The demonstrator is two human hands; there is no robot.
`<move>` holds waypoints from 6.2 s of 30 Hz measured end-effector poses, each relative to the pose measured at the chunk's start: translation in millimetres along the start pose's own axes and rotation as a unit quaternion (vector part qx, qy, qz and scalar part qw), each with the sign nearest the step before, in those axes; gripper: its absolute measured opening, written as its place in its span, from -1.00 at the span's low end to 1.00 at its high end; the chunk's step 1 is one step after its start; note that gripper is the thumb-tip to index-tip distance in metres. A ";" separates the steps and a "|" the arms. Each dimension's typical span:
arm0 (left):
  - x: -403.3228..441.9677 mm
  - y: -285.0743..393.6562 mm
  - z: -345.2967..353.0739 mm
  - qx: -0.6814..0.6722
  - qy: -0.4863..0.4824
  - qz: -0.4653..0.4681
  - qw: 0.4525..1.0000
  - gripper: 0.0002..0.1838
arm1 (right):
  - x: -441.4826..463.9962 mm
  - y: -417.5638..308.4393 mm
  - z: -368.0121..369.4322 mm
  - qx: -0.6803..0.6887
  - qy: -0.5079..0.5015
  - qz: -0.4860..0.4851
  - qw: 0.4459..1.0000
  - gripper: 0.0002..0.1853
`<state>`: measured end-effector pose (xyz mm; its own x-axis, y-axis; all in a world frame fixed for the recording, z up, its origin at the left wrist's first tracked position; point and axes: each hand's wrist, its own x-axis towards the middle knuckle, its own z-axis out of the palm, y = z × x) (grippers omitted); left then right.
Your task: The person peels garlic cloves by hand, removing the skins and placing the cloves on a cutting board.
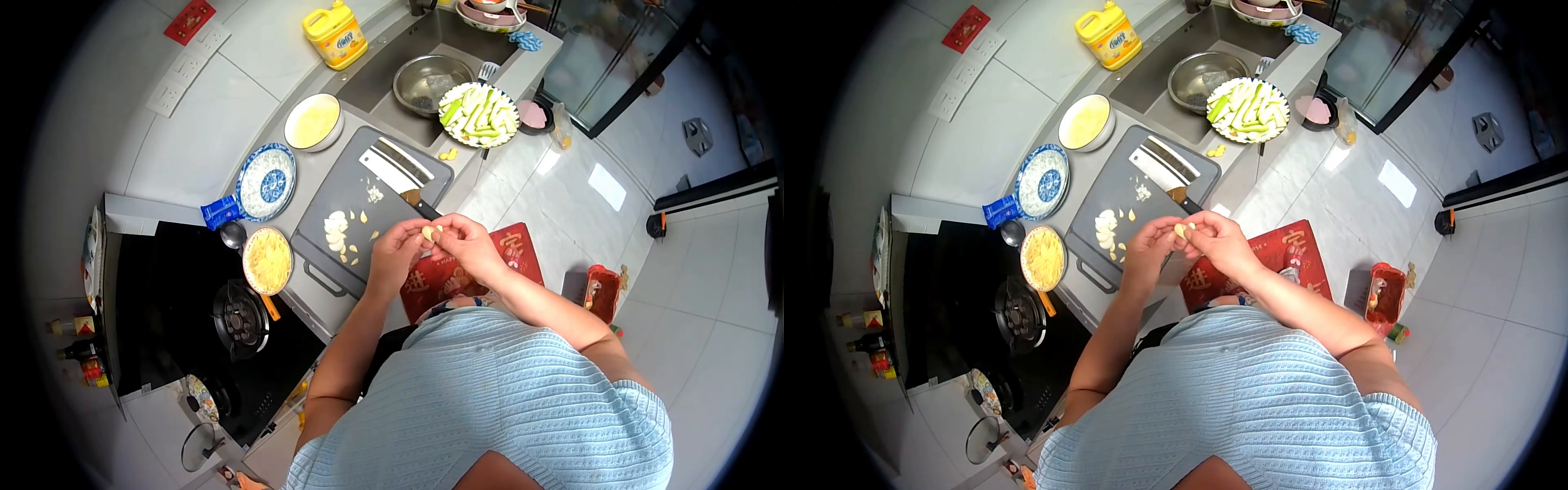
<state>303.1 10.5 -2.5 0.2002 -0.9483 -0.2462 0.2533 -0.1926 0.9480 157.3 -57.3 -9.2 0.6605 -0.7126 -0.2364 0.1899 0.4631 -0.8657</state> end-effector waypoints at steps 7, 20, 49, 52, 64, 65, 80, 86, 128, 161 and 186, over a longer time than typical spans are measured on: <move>0.0 -5.7 4.3 -0.006 0.009 0.012 1.000 -0.80 | -2.2 12.7 -6.1 -0.217 0.033 -0.086 0.972 -0.90; -0.1 -8.3 0.2 -0.091 0.028 -0.030 0.995 -0.81 | -2.9 -0.9 -6.2 0.144 -0.005 0.082 0.986 -0.87; -2.3 -19.1 -10.1 0.009 0.015 -0.037 0.999 -0.78 | -3.7 10.3 -2.3 -0.004 -0.023 0.061 0.998 -0.91; -3.0 -19.2 -9.8 0.020 0.012 -0.036 0.999 -0.77 | -4.7 9.1 -0.2 -0.006 -0.012 0.054 0.998 -0.92; -2.7 -16.3 -7.6 -0.015 0.053 -0.047 0.997 -0.81 | -1.7 9.5 -3.5 0.025 0.014 0.024 0.999 -0.91; -2.7 -15.5 -6.9 0.005 0.056 -0.036 0.998 -0.81 | -1.3 10.6 -4.0 0.026 0.015 0.024 0.999 -0.91; 1.5 -21.4 -7.5 0.053 -0.001 0.012 0.999 -0.79 | -1.6 9.8 -2.4 -0.193 0.060 -0.074 0.977 -0.92; 2.2 -26.1 -11.1 0.044 -0.009 0.013 0.999 -0.78 | 2.2 12.8 -4.4 -0.326 0.070 -0.182 0.925 -0.93; -14.0 -43.6 -55.5 -0.148 -0.031 -0.137 0.979 -0.89 | 14.9 54.7 10.7 -0.056 -0.007 0.126 0.990 -0.89; -8.5 -29.2 -12.8 0.477 0.036 0.281 0.832 -0.90 | 11.2 49.1 -11.2 0.259 -0.108 0.193 0.940 -0.54; -14.9 -12.6 -6.1 0.350 0.050 0.201 0.914 -0.90 | -0.8 34.3 -12.8 0.185 -0.018 0.115 0.976 -0.72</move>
<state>302.7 28.6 -12.1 0.2389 -0.9566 0.1671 -0.5197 0.0194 0.8541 154.0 -47.5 -44.4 0.7399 -0.5516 -0.3850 0.2784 0.7721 -0.5712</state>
